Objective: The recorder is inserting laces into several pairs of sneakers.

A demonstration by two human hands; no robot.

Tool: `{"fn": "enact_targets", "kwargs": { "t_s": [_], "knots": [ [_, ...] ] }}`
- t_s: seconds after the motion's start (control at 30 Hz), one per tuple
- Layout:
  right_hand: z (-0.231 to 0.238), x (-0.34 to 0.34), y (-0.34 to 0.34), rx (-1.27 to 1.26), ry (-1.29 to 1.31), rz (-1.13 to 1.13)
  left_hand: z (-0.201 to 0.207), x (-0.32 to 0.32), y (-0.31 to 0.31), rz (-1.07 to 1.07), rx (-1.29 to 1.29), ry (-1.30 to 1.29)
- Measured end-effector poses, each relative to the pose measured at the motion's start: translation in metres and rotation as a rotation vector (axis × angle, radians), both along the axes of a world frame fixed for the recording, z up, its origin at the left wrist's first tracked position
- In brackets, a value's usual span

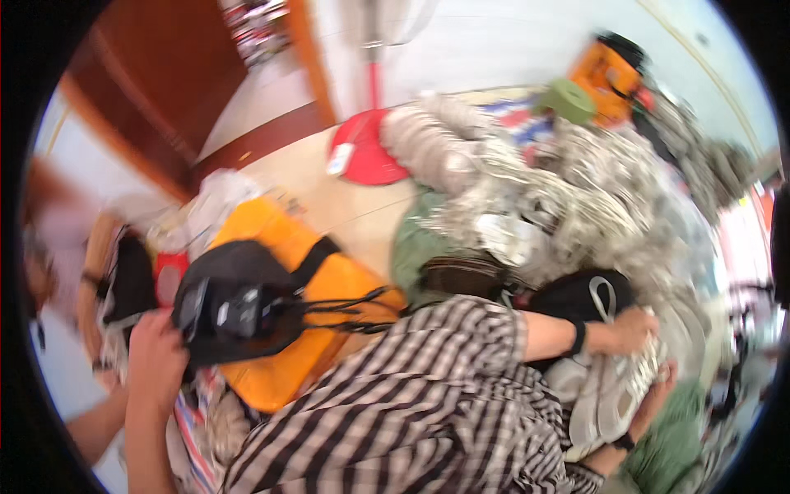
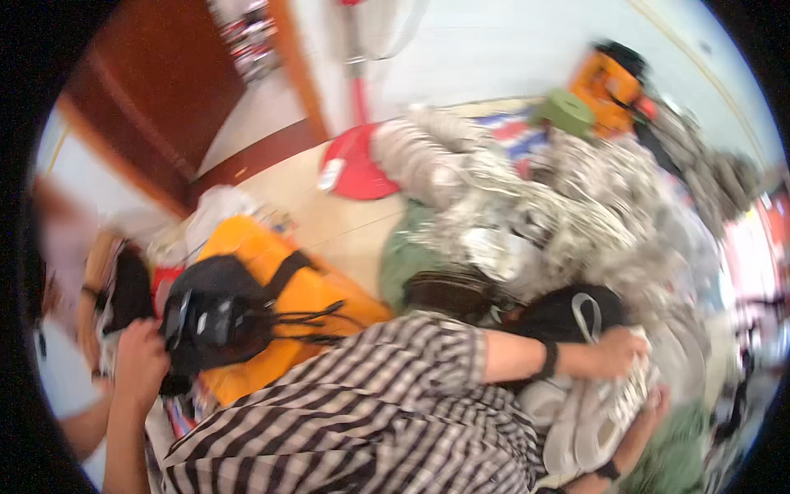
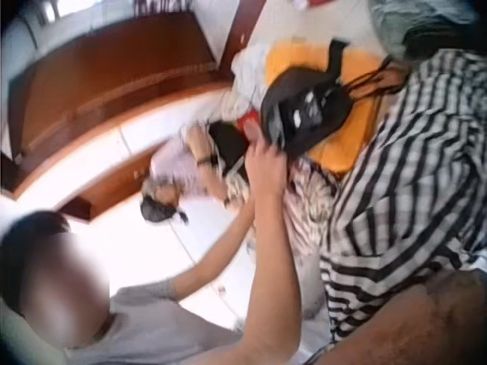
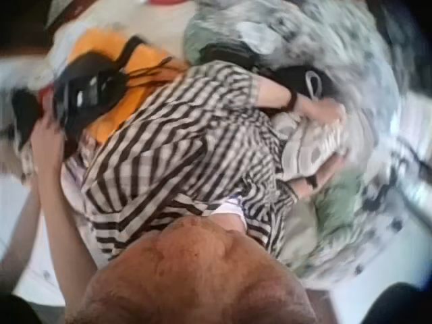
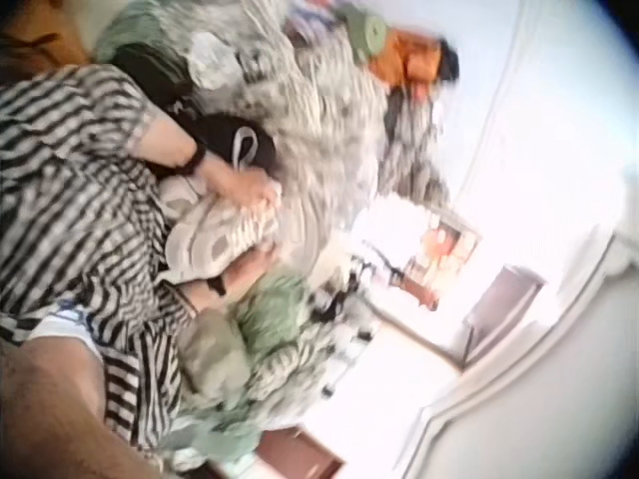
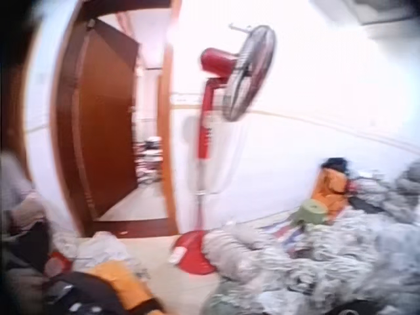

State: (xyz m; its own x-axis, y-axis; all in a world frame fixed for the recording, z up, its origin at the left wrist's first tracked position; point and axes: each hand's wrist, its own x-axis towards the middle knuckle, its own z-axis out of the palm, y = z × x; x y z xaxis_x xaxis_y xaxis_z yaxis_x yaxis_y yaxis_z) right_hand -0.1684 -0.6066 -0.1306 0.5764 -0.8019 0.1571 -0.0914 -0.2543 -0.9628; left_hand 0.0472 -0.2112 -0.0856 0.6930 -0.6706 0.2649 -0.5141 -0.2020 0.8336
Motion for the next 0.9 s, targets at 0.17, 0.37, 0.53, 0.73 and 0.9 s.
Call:
{"fn": "enact_targets", "kwargs": {
  "t_s": [0.17,0.37,0.53,0.73,0.9],
  "knots": [
    [-0.005,0.001,-0.005,-0.248,0.075,0.078,-0.037,-0.022,-0.263,-0.467,-0.217,0.165],
    [-0.001,0.005,-0.008,0.027,-0.054,0.122,-0.051,-0.017,-0.27,-0.566,-0.176,0.2],
    [0.004,0.009,-0.001,0.119,-0.154,0.184,-0.035,-0.014,-0.265,-0.598,-0.103,0.177],
    [0.007,0.008,0.0,0.141,-0.181,0.225,-0.032,-0.016,-0.263,-0.554,-0.086,0.147],
    [0.006,0.009,0.002,0.12,-0.155,0.223,-0.027,-0.014,-0.264,-0.585,-0.072,0.176]
  ]
}}
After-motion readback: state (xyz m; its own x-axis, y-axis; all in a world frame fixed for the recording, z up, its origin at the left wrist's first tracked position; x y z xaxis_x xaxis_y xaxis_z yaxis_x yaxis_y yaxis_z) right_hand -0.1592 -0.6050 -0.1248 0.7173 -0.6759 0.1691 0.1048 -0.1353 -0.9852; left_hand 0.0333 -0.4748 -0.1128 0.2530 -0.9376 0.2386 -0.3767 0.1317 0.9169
